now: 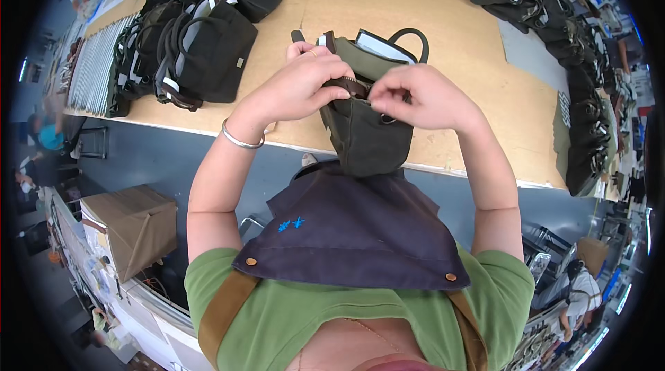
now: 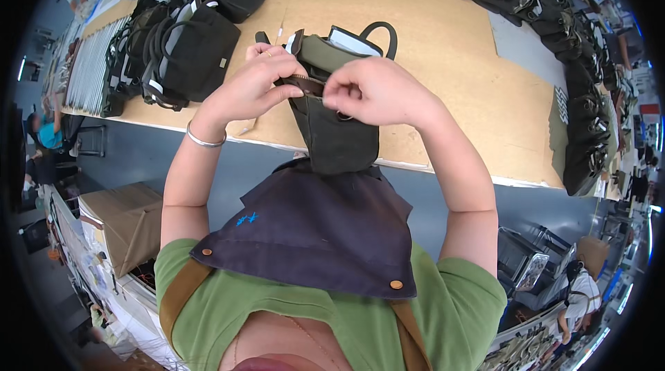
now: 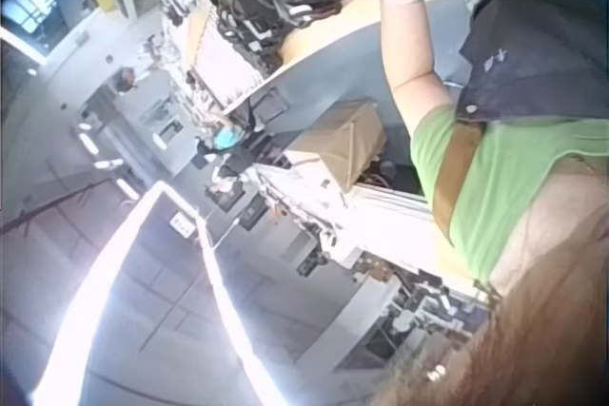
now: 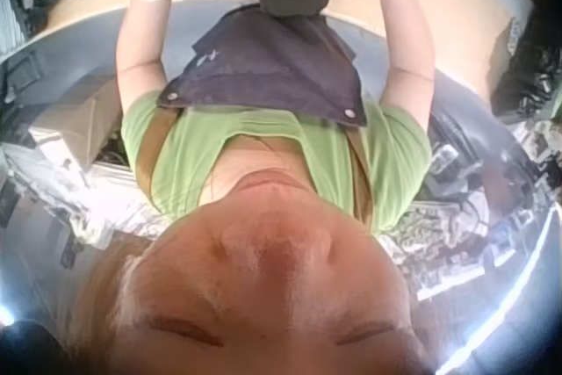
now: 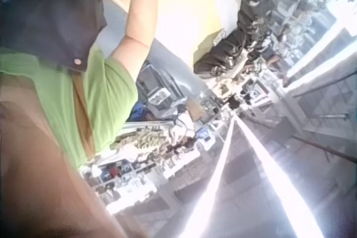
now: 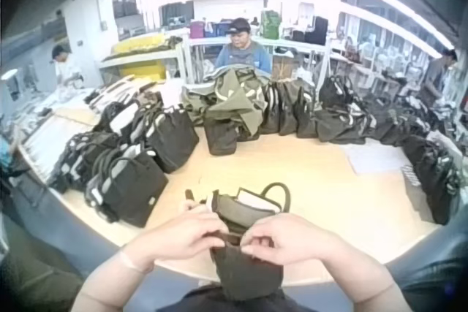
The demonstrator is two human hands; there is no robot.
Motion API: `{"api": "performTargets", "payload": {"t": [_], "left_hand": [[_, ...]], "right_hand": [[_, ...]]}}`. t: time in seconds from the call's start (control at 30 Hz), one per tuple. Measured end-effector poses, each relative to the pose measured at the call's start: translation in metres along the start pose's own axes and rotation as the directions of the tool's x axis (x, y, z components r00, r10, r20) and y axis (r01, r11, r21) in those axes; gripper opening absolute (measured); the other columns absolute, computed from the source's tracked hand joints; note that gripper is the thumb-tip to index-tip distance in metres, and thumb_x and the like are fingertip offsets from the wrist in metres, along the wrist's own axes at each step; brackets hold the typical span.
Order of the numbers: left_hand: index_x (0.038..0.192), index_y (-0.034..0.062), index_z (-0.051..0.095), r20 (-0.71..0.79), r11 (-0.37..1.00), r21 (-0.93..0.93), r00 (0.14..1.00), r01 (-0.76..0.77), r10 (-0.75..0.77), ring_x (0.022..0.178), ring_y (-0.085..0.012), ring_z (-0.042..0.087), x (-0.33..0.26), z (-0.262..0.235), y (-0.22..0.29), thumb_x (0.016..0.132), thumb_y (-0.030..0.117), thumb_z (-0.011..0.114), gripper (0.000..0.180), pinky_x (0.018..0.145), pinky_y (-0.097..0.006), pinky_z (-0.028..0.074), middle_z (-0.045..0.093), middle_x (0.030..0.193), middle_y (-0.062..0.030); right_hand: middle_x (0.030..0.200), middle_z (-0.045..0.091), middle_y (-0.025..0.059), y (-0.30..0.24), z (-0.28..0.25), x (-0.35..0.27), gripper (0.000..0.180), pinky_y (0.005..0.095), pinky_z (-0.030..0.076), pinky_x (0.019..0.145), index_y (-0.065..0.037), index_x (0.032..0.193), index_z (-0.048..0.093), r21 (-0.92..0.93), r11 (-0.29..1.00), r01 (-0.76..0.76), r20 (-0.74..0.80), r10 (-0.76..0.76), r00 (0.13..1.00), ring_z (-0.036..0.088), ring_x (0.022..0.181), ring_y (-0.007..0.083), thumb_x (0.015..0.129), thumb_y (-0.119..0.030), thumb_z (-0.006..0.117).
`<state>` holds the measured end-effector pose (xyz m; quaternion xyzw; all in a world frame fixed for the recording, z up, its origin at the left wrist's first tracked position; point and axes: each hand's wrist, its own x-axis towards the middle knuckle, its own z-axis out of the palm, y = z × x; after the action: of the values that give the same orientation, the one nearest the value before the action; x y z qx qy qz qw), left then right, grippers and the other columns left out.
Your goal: The person assembles small green bags at a workbench, repeatedly opening and closing zippers and buckles to check functionality. They handle multiple bags one at a time, adjusting straps and fasteners, and place finished units back on the table.
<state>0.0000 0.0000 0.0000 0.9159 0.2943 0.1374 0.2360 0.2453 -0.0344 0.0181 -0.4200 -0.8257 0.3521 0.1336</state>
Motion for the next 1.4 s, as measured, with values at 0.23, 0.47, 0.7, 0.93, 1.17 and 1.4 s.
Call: {"api": "performTargets", "payload": {"t": [0.23, 0.47, 0.7, 0.93, 1.17, 1.4], "left_hand": [[0.105, 0.0119, 0.065, -0.117, 0.972, -0.237, 0.993, -0.011, -0.017, 0.090, -0.0164, 0.056, 0.004, 0.001, -0.002, 0.078, 0.020, 0.074, 0.029, 0.096, -0.037, 0.025, 0.065, 0.083, -0.0011], [0.105, 0.0127, 0.065, -0.092, 0.970, -0.242, 0.996, -0.002, -0.021, 0.087, -0.0156, 0.057, 0.007, 0.004, -0.001, 0.077, 0.018, 0.076, 0.030, 0.094, -0.035, 0.025, 0.065, 0.084, -0.0010], [0.095, 0.0114, 0.069, -0.098, 0.979, -0.201, 0.993, 0.044, -0.065, 0.081, -0.0142, 0.055, 0.011, 0.004, 0.003, 0.073, 0.022, 0.076, 0.025, 0.095, -0.035, 0.026, 0.064, 0.078, -0.0004], [0.081, 0.0086, 0.071, -0.212, 0.980, -0.125, 0.961, 0.154, -0.178, 0.070, -0.0171, 0.055, 0.011, 0.016, 0.016, 0.070, 0.027, 0.074, 0.022, 0.091, -0.036, 0.029, 0.064, 0.070, -0.0041], [0.085, 0.0078, 0.070, -0.190, 0.982, -0.183, 0.978, 0.055, -0.090, 0.085, -0.0141, 0.056, 0.009, 0.011, 0.011, 0.075, 0.011, 0.074, 0.011, 0.097, -0.034, 0.025, 0.065, 0.078, 0.0000], [0.090, 0.0076, 0.070, -0.148, 0.989, -0.142, 0.988, 0.031, -0.052, 0.091, -0.0159, 0.055, 0.010, 0.005, 0.007, 0.077, 0.012, 0.075, 0.015, 0.098, -0.035, 0.024, 0.066, 0.082, 0.0008]], "right_hand": [[0.070, 0.060, 0.0021, 0.000, 0.024, 0.015, 0.010, 0.0264, 0.041, 0.056, -0.002, 0.091, 0.070, 0.247, 0.963, -0.103, -0.089, 0.128, 0.988, 0.049, 0.059, 0.0096, 0.087, -0.011, 0.066], [0.067, 0.058, -0.0014, 0.004, 0.031, 0.011, 0.007, 0.0227, 0.036, 0.050, -0.002, 0.086, 0.069, 0.350, 0.931, -0.098, -0.117, 0.148, 0.982, 0.045, 0.056, 0.0038, 0.085, -0.009, 0.067], [0.066, 0.063, 0.0072, -0.002, 0.044, 0.010, 0.010, 0.0292, 0.045, 0.055, -0.004, 0.081, 0.069, 0.308, 0.951, -0.008, -0.333, 0.116, 0.936, 0.058, 0.056, 0.0160, 0.075, -0.012, 0.068], [0.068, 0.064, 0.0069, -0.005, 0.052, 0.007, 0.009, 0.0286, 0.047, 0.057, -0.002, 0.078, 0.068, 0.297, 0.954, -0.039, -0.435, 0.171, 0.884, 0.060, 0.059, 0.0155, 0.074, -0.010, 0.068], [0.066, 0.066, 0.0027, 0.003, 0.044, 0.003, 0.007, 0.0226, 0.039, 0.048, -0.002, 0.079, 0.070, 0.445, 0.891, -0.091, -0.305, 0.246, 0.920, 0.048, 0.049, 0.0040, 0.074, -0.008, 0.068], [0.072, 0.066, 0.0056, 0.005, 0.022, -0.004, 0.010, 0.0314, 0.047, 0.054, -0.006, 0.082, 0.069, 0.137, 0.990, 0.022, -0.305, 0.022, 0.952, 0.060, 0.057, 0.0174, 0.075, -0.012, 0.065]]}}
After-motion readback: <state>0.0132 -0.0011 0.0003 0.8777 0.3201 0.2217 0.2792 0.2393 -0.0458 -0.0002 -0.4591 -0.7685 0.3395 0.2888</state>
